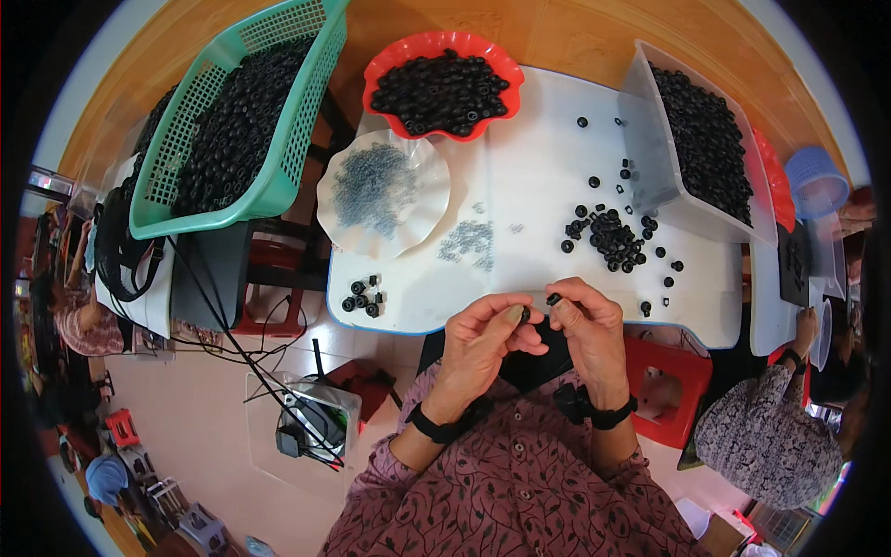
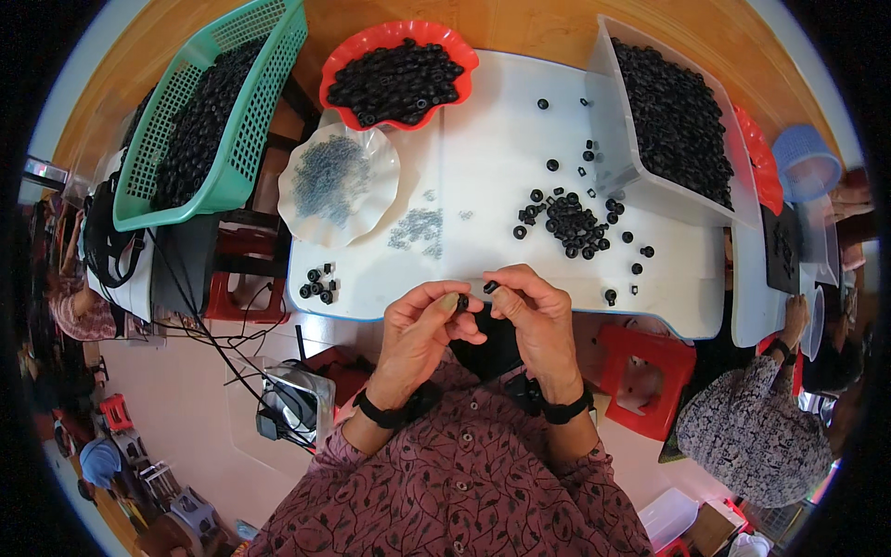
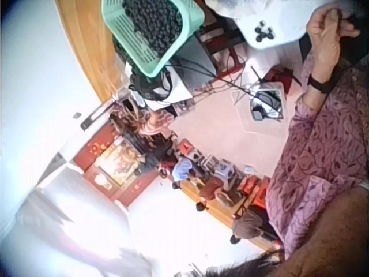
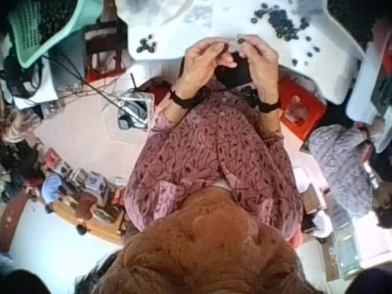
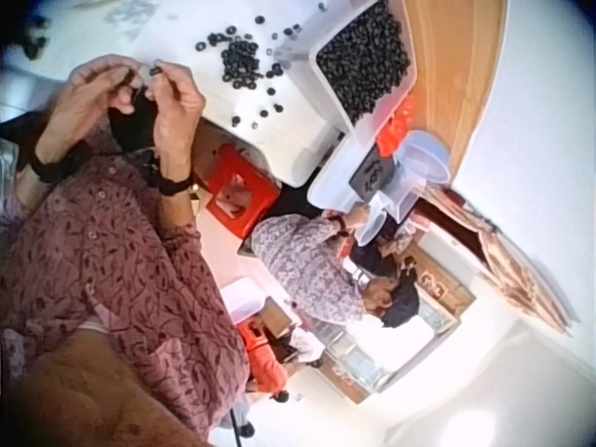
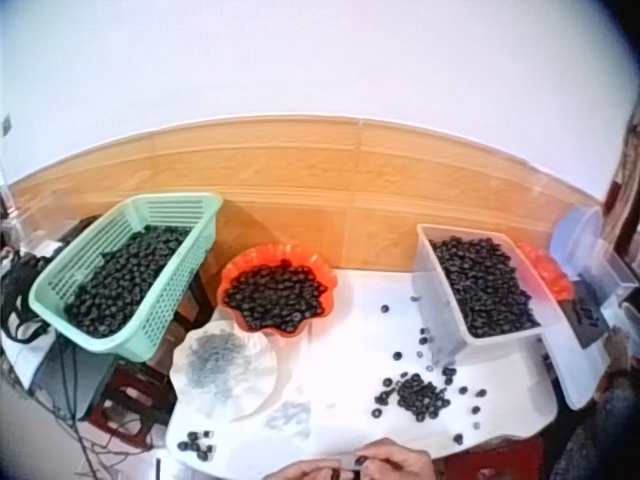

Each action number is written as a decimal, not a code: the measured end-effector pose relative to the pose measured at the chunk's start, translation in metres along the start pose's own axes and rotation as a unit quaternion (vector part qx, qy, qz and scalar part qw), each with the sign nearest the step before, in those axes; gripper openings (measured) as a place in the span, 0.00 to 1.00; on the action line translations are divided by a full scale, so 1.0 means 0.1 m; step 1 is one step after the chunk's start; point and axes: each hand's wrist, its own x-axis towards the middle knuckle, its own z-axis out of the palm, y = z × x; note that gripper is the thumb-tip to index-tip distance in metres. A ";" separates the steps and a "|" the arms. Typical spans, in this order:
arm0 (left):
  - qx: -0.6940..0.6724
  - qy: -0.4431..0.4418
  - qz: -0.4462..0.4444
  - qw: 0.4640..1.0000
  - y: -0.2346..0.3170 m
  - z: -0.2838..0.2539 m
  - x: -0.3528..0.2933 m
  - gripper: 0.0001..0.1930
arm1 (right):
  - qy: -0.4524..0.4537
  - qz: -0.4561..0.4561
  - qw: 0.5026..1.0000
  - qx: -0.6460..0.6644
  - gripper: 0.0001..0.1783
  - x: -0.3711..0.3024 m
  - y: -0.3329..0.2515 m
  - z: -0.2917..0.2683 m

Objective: Assembling small black plastic parts by inserting metal pins into them.

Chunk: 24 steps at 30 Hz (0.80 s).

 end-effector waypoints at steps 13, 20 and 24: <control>-0.058 -0.014 -0.007 0.998 0.03 0.01 -0.06 0.13 | -0.033 -0.036 0.998 -0.031 0.09 -0.06 -0.03 0.14; -0.033 -0.035 0.016 0.999 0.03 0.01 -0.09 0.12 | -0.006 -0.071 0.991 -0.111 0.08 -0.09 -0.04 0.17; -0.017 -0.035 0.017 0.999 0.03 0.03 -0.10 0.12 | 0.000 -0.091 0.986 -0.142 0.10 -0.10 -0.05 0.17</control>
